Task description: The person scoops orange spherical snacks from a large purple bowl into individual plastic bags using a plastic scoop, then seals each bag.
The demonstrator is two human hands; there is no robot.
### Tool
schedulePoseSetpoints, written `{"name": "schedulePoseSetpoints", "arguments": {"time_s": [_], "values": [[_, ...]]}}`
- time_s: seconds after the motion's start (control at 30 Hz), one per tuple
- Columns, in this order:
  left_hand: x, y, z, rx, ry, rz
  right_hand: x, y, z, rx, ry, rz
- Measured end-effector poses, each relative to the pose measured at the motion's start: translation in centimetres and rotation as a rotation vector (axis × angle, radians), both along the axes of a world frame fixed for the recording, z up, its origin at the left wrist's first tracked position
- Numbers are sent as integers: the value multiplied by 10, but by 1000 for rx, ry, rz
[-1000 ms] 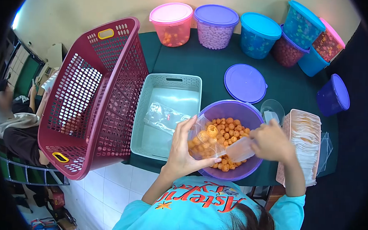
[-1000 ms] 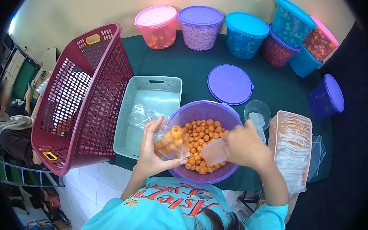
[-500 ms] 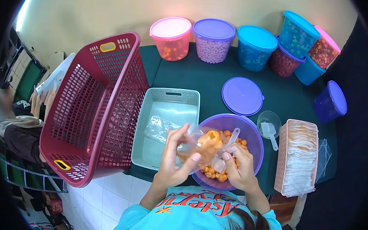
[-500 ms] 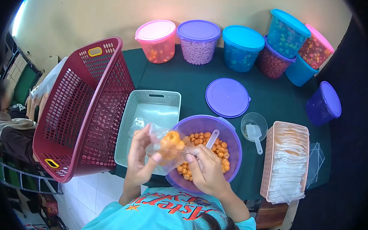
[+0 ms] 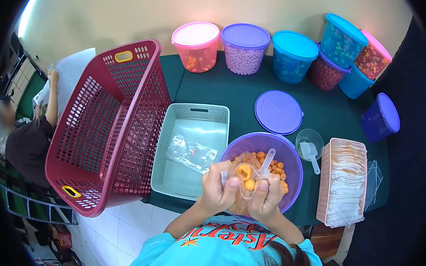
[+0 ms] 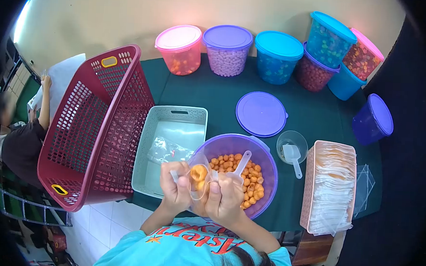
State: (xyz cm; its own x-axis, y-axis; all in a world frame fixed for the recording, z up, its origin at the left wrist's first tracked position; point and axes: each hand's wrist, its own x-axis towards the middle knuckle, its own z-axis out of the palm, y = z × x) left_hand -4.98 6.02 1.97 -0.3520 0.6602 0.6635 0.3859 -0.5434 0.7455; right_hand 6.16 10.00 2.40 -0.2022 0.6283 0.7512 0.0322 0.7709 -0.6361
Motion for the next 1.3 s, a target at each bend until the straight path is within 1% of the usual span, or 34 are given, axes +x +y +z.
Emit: {"name": "schedulePoseSetpoints", "arguments": {"time_s": [0.03, 0.1, 0.13, 0.17, 0.2, 0.23, 0.3, 0.33, 0.4, 0.43, 0.47, 0.5, 0.53, 0.57, 0.63, 0.67, 0.7, 0.77, 0.8, 0.83, 0.87, 0.9, 0.93, 0.97, 1.0, 1.03, 1.1, 1.13, 1.17, 1.2, 1.23, 1.3], "values": [[2, 0, 0, 7, -11, -41, 3, 2, 0, 0, 1, -5], [-2, -1, 1, 23, -40, -43, 8, 6, 5, -160, -41, -50], [-4, -2, 5, -27, -46, 1, 8, 11, 10, -102, -55, -64], [-4, -1, 7, -76, -54, 47, 8, 10, 9, -104, -56, -63], [-3, 0, 6, -81, -166, 1, 9, 9, 9, -117, -50, -46], [-4, 2, 4, -82, -167, 0, 10, 8, 8, -129, -45, -32], [-5, 9, 1, 71, -476, -274, 11, 7, 7, -160, -47, -30], [-3, 8, 5, 69, -477, -273, 11, 6, 6, -192, -48, -23], [1, 4, 21, -146, -398, -515, 7, 4, 7, -190, -4, 4], [0, 1, 25, -147, -399, -514, 5, 4, 7, -186, 40, 29], [-2, -3, 27, -252, -299, -494, 5, 6, 5, -188, 39, 30], [-3, -6, 28, -355, -199, -472, 5, 8, 2, -237, 109, 61], [-4, -6, 26, -382, -298, -460, 6, 9, 0, -286, 179, 95], [-5, -7, 23, -382, -300, -455, 8, 8, 2, -287, 178, 99], [-9, -8, 21, -475, -575, -483, 14, 7, 9, -473, 329, 256], [-10, -10, 23, -495, -602, -491, 17, 7, 9, -475, 293, 308], [-10, -10, 19, -496, -603, -491, 16, 5, 12, -476, 293, 308], [-10, -10, 8, -340, -451, -514, 15, 2, 19, -466, 110, 437], [-9, -10, 9, -342, -452, -515, 16, 7, 10, -326, 5, 349], [-6, -9, 11, -283, -405, -506, 17, 8, 6, -327, 6, 348], [-4, -9, 13, -223, -357, -498, 17, 8, 3, -298, 48, 273], [-2, -9, 17, -223, -357, -497, 18, 7, 1, -268, 89, 199], [0, -11, 22, -360, -425, -547, 17, 5, -1, -349, 188, 175], [3, -12, 25, -499, -493, -596, 18, 4, 3, -352, 189, 175], [6, -11, 27, -509, -575, -611, 19, 2, 9, -399, 198, 218], [4, -12, 24, -509, -576, -611, 20, 1, 12, -445, 207, 262], [-1, -13, 16, -570, -454, -608, 20, 2, 11, -486, 233, 305], [0, -12, 20, -569, -455, -607, 20, 2, 10, -529, 258, 348], [2, -10, 27, -503, -420, -558, 21, 3, 9, -529, 257, 350], [3, -10, 30, -438, -384, -508, 22, 4, 8, -457, 181, 345], [3, -9, 27, -437, -385, -508, 23, 4, 8, -384, 105, 338], [2, -8, 18, -348, -329, -505, 21, 2, 4, -421, 140, 326]]}}
